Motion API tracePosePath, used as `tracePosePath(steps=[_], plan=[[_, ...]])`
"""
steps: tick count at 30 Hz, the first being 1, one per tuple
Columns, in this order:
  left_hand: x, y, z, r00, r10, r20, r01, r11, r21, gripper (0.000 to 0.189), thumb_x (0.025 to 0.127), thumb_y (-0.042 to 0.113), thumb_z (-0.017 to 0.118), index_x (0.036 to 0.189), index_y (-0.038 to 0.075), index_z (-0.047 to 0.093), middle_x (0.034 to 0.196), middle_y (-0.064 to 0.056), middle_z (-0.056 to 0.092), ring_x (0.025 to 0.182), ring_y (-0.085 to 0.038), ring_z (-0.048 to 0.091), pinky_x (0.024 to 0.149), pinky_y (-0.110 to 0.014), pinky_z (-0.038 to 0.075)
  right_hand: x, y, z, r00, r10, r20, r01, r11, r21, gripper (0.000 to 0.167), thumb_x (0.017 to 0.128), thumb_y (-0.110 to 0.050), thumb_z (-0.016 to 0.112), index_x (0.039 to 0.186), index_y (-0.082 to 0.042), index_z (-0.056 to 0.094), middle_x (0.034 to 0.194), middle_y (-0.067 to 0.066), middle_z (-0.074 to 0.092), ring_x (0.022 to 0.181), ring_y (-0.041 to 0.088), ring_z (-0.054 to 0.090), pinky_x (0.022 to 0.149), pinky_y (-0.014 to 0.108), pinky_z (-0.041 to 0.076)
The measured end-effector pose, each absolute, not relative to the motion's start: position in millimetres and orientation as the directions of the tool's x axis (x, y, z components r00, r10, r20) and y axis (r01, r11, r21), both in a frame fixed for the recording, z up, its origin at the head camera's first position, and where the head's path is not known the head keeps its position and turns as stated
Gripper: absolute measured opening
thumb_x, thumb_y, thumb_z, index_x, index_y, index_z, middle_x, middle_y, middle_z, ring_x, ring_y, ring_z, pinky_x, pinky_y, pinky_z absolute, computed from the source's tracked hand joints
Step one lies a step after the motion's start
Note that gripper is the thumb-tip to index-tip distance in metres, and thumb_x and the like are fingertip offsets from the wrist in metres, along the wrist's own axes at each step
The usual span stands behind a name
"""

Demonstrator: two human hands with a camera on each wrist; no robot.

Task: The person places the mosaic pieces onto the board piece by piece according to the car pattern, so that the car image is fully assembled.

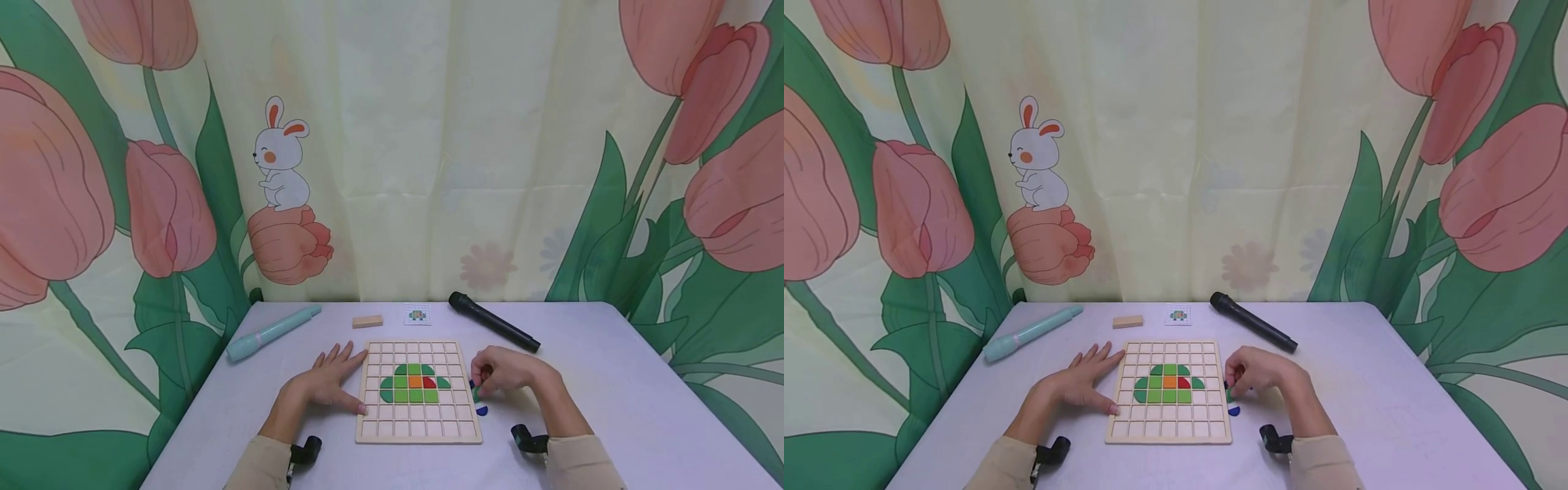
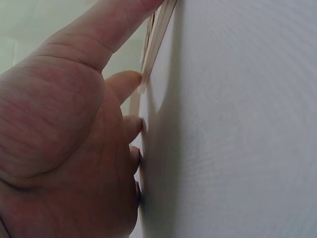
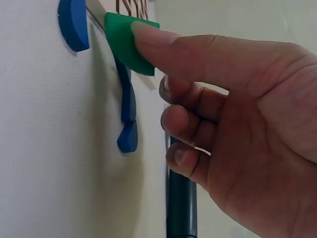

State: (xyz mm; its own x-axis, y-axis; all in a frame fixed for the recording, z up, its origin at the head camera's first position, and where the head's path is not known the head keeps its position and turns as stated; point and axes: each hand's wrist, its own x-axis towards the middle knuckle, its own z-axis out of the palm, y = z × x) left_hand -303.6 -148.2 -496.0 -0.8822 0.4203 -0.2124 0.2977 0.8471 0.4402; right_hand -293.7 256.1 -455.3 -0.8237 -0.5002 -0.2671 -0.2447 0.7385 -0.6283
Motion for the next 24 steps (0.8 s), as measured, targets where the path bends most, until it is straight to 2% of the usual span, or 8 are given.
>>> tracePosePath(steps=[4,9,15,24], plan=[[-303.8,-148.5,-495.0,-0.881,0.424,-0.211,0.304,0.849,0.433,0.121,0.067,0.072,0.085,0.165,0.029,0.03,0.176,-0.013,0.011,0.163,-0.039,0.001,0.129,-0.065,0.004,-294.3,256.9,-451.8,-0.826,-0.51,-0.241,-0.246,0.71,-0.659,0.014,0.088,-0.007,0.08,0.087,-0.013,0.068,0.083,0.0,0.062,0.082,0.02,0.055,0.066,0.029,0.043],[-305.0,-148.6,-495.3,-0.879,0.429,-0.208,0.313,0.848,0.428,0.12,0.067,0.073,0.084,0.165,0.029,0.029,0.176,-0.013,0.011,0.163,-0.039,0.001,0.129,-0.065,0.004,-295.4,254.4,-447.5,-0.81,-0.549,-0.207,-0.26,0.652,-0.712,0.01,0.093,-0.007,0.075,0.09,-0.008,0.065,0.082,0.0,0.061,0.078,0.017,0.056,0.064,0.026,0.043],[-307.0,-148.7,-497.7,-0.88,0.427,-0.209,0.311,0.85,0.425,0.121,0.067,0.074,0.084,0.165,0.03,0.03,0.176,-0.012,0.011,0.163,-0.038,0.001,0.129,-0.065,0.004,-294.8,249.7,-445.3,-0.803,-0.574,-0.159,-0.264,0.583,-0.769,0.009,0.096,-0.007,0.072,0.092,-0.003,0.064,0.081,0.004,0.065,0.073,0.021,0.061,0.063,0.029,0.049],[-306.6,-149.5,-498.7,-0.878,0.431,-0.208,0.313,0.846,0.431,0.121,0.066,0.074,0.084,0.165,0.03,0.029,0.176,-0.012,0.01,0.163,-0.038,0.0,0.129,-0.064,0.004,-295.9,242.3,-448.7,-0.793,-0.591,-0.145,-0.243,0.526,-0.815,0.001,0.096,-0.001,0.069,0.096,-0.001,0.068,0.086,0.006,0.065,0.077,0.025,0.067,0.072,0.035,0.06]])
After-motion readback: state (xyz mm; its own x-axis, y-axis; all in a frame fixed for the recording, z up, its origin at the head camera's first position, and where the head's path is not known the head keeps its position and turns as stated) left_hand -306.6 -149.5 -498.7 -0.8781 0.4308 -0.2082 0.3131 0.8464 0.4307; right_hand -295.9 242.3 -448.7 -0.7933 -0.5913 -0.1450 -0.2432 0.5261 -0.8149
